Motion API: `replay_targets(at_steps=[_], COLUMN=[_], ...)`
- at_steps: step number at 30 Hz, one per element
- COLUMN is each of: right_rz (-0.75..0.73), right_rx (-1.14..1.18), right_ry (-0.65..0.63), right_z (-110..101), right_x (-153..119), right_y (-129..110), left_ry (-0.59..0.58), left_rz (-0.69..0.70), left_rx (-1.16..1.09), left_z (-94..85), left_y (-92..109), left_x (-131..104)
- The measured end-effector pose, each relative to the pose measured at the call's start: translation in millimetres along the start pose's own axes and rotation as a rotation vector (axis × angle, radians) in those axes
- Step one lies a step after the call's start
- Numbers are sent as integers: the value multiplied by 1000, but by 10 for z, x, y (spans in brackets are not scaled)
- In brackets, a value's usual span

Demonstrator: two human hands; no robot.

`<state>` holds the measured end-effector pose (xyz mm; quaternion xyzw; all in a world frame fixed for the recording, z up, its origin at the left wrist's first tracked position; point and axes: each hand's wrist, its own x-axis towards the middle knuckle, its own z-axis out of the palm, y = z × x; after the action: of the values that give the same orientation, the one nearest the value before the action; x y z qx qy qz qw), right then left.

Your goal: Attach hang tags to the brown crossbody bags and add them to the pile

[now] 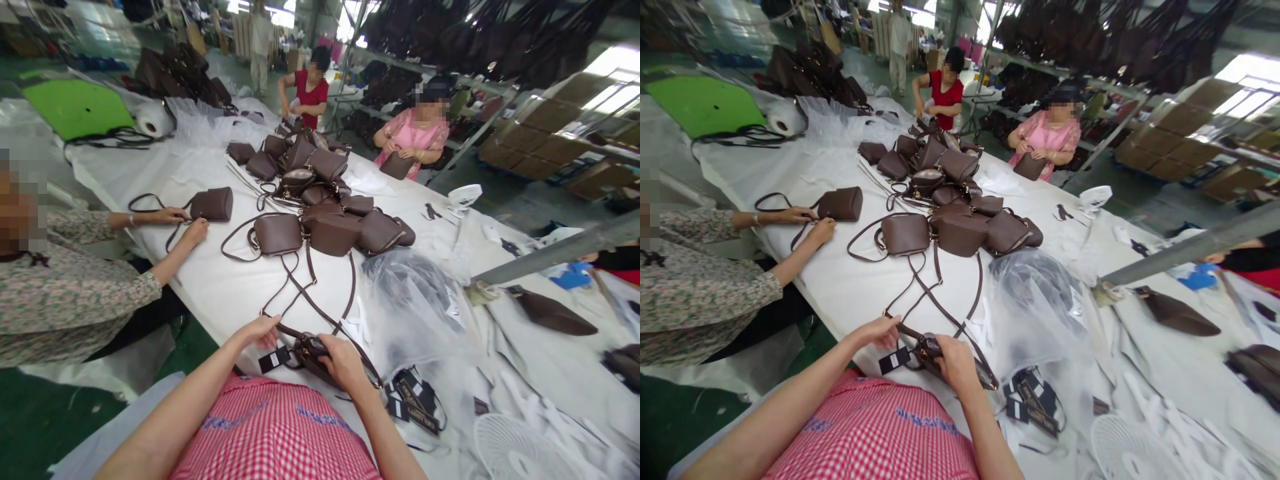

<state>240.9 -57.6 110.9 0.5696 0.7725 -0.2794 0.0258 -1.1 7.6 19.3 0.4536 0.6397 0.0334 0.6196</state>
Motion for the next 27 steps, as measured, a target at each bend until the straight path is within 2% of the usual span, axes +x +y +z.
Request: replay_targets(at_steps=[1, 2, 4, 6, 9, 11, 13, 15, 18, 20, 23, 25, 27], right_rz=[-2, -4, -6, -9, -19, -19, -13, -20, -68, -67, -113, -275, -378], right_rx=[7, 14, 26, 39, 63, 78, 93, 127, 242, 320, 341, 314, 314], right_ry=[7, 14, 20, 20, 40, 56, 59, 65, 129, 272, 495, 488, 410], right_z=[20, 38, 63, 72, 67, 73, 97, 129, 119, 12, -311, -561, -779], right_x=[-6, -10, -15, -21, -40, -56, -71, -87, -118, -133, -121, -76, -10], right_y=[0, -2, -9, -14, -15, -17, -20, -10, 34, 59, 12, -77, -145], left_ry=[-113, -177, -186, -107, 24, 99, 133, 107, -43, -184, -439, -526, -534], left_rz=[-80, -146, -180, -118, 11, 122, 293, 487, 648, 698, 788, 856, 875], left_rx=[-240, -508, -890, -1036, -1139, -1202, -1230, -1143, -753, -445, 17, 201, 190], left_z=[120, 235, 412, 473, 315, 97, -133, -309, -398, -339, -135, 11, 95], left_y=[-22, -35, -27, 25, 170, 311, 491, 707, 1052, 1258, 1474, 1547, 1566], left_x=[2, 8, 28, 51, 58, 17, -81, -244, -605, -903, -1338, -1538, -1621])
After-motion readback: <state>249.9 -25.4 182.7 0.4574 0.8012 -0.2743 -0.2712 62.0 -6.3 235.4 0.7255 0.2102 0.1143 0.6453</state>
